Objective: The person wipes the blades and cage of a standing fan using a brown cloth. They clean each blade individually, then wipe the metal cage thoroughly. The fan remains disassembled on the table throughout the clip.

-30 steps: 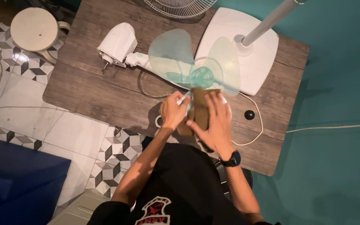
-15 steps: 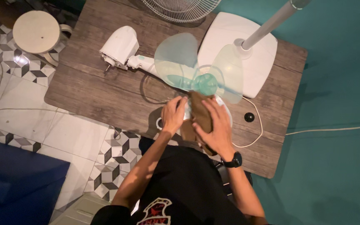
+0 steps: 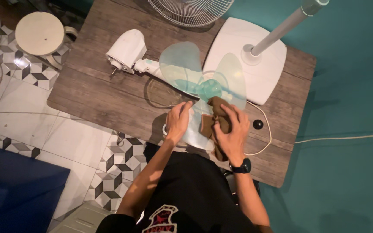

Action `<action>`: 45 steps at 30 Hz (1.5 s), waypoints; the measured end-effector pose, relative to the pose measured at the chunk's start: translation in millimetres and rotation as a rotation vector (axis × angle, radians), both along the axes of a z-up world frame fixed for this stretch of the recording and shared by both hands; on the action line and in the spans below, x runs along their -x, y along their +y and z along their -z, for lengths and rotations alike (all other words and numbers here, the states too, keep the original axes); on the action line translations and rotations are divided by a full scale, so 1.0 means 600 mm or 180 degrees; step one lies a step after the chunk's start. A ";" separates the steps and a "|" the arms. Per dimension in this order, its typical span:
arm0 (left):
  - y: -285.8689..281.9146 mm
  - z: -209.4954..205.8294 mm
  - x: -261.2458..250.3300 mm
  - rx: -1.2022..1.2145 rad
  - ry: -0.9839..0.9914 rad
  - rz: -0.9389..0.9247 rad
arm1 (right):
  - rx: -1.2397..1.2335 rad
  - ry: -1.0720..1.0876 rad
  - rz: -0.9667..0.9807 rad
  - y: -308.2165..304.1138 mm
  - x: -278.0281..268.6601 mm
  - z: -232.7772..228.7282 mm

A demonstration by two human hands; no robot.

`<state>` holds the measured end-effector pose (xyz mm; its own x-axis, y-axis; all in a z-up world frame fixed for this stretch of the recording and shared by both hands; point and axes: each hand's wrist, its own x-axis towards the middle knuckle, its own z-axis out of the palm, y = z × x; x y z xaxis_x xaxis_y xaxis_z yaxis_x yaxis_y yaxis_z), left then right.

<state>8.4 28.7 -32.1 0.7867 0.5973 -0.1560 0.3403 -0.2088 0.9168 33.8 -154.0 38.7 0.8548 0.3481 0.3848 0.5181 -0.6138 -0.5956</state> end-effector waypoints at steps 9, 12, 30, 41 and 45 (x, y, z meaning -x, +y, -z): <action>0.015 -0.012 0.014 -0.0128 0.0213 0.0052 | -0.0109 0.0023 0.0077 0.003 0.008 0.001; 0.019 -0.015 0.016 -0.0091 0.0086 0.0031 | -0.0061 -0.0056 0.0200 0.010 0.017 0.004; 0.023 -0.030 0.010 0.0132 0.0145 0.0247 | -0.0263 -0.0147 0.0122 0.014 0.024 -0.003; 0.016 -0.030 0.019 0.0080 0.0105 0.0309 | -0.0254 -0.0219 0.0042 -0.001 0.040 -0.002; 0.018 -0.025 0.026 0.0142 0.0037 0.0235 | -0.0222 -0.0336 0.0537 -0.005 0.037 -0.004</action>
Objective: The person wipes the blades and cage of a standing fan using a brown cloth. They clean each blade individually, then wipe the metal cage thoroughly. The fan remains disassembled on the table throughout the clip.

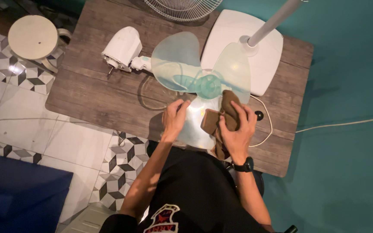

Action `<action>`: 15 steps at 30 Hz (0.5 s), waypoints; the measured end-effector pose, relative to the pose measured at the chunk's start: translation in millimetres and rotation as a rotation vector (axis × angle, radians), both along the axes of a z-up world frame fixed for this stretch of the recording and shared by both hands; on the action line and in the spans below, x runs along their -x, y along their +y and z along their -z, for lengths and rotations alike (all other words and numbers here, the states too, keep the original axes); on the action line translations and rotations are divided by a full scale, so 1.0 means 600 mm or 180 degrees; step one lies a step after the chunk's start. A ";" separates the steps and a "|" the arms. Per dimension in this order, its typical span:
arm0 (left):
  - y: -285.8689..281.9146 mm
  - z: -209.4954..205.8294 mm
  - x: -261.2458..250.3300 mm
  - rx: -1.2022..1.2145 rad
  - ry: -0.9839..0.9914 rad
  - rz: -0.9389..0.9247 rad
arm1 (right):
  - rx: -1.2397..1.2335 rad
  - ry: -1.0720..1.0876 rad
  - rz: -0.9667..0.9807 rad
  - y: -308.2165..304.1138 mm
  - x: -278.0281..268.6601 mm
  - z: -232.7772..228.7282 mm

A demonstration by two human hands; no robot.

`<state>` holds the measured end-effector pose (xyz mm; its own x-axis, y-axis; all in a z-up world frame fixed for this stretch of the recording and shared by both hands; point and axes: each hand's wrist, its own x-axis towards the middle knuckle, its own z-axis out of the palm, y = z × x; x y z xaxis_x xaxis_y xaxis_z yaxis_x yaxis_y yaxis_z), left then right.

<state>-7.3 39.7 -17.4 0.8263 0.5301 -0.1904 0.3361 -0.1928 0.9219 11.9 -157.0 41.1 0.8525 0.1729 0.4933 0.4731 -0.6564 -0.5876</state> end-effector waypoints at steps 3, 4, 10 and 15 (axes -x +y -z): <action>0.004 0.006 -0.004 0.0032 0.0102 0.0028 | 0.0093 0.0018 -0.0379 0.010 0.014 0.005; 0.005 0.007 -0.005 -0.0041 0.0067 0.0049 | 0.0121 0.0035 -0.0602 0.012 0.017 0.006; 0.027 0.007 -0.007 -0.0193 -0.0097 0.0125 | -0.0117 0.0180 0.0227 0.023 0.000 -0.004; 0.044 -0.004 -0.012 -0.0247 -0.0020 0.0143 | -0.0024 0.0194 -0.0241 0.064 0.025 -0.005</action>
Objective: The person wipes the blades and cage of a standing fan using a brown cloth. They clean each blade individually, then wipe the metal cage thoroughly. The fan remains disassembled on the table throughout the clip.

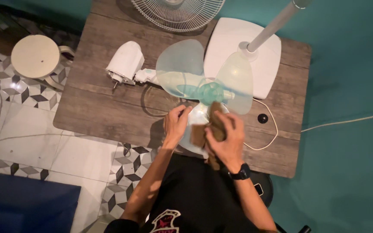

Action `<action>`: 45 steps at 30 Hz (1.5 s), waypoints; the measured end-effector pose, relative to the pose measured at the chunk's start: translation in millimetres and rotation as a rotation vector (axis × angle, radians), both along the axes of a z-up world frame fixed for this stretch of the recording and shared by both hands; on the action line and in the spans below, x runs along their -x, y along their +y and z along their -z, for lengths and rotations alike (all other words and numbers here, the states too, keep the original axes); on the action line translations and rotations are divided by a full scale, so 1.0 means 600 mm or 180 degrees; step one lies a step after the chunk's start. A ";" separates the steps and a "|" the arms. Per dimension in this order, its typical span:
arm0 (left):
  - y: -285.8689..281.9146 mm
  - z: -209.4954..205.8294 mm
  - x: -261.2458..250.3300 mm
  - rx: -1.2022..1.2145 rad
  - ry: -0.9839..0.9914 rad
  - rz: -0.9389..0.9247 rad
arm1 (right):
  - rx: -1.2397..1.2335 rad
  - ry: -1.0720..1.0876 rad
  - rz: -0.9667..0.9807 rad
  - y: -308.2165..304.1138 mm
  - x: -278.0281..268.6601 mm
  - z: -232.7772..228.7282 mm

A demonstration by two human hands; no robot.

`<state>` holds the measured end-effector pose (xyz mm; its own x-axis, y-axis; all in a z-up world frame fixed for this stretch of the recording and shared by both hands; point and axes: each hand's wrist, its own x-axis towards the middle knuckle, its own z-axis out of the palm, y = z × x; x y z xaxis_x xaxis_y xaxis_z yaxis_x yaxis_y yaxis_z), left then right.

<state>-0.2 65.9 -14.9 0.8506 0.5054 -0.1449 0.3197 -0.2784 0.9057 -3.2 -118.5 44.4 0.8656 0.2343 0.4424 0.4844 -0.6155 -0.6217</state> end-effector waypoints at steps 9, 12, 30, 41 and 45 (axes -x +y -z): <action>0.041 -0.019 0.002 0.0250 0.0275 0.0086 | 0.0065 0.0002 0.0804 0.030 -0.018 -0.016; 0.051 -0.017 -0.003 -0.0011 0.0068 0.0145 | 0.0095 -0.0076 0.0384 0.061 -0.005 -0.017; 0.104 0.013 0.014 -0.0033 0.0037 0.0486 | 0.0062 0.0007 0.0834 0.082 0.000 0.006; 0.118 -0.001 -0.007 -0.0322 0.0088 0.0600 | -0.0179 0.0147 0.0467 0.105 0.001 0.004; 0.121 -0.019 -0.027 -0.0617 0.0252 0.0806 | -0.0440 0.0277 0.0515 0.094 -0.025 0.004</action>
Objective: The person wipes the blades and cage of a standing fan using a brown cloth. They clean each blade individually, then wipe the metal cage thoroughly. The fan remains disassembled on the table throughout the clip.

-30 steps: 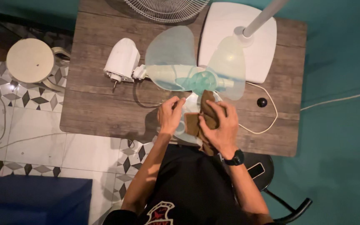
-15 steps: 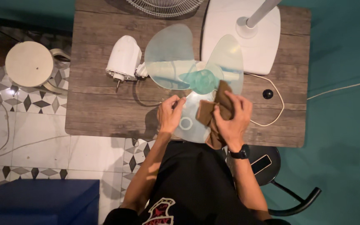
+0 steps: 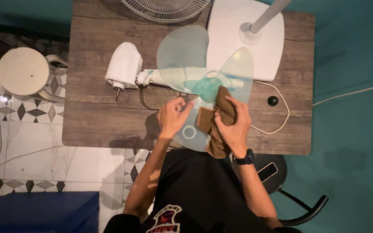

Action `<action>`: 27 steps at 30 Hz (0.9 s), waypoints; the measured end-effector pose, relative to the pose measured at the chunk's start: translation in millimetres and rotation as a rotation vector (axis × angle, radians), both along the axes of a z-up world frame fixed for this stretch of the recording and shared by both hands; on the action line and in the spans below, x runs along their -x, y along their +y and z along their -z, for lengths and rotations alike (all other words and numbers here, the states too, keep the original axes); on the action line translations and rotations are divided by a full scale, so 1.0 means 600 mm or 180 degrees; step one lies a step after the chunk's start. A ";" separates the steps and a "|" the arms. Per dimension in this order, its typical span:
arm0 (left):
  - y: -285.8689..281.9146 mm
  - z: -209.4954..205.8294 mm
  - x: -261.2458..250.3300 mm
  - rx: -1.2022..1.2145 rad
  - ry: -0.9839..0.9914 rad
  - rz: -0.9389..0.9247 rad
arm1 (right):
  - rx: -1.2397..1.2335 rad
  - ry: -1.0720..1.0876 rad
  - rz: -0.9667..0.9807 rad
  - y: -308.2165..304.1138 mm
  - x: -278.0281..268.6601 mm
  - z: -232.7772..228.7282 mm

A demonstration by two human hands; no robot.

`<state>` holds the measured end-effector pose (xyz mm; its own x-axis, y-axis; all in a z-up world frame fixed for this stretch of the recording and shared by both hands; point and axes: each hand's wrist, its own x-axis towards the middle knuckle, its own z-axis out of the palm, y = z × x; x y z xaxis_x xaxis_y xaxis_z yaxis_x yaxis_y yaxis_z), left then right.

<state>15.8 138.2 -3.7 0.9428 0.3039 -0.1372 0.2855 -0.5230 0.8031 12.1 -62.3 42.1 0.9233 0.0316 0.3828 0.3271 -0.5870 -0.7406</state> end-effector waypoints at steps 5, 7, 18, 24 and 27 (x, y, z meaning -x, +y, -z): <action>0.010 -0.021 -0.015 -0.0584 -0.0241 0.0410 | -0.0128 0.0012 0.0094 0.010 0.012 0.012; 0.007 -0.021 -0.017 -0.0812 -0.0369 0.0468 | -0.0177 -0.0102 0.0169 0.016 0.014 0.014; -0.040 0.087 -0.034 -0.0314 -0.0305 0.0295 | -0.0376 0.0151 0.0077 0.028 0.022 0.037; -0.015 0.086 -0.018 -0.0099 0.0228 0.0226 | 0.0195 -0.0301 0.0271 -0.042 -0.057 0.029; -0.014 0.067 -0.015 -0.0364 -0.0222 0.0280 | 0.0198 -0.0387 0.0765 -0.057 -0.092 0.032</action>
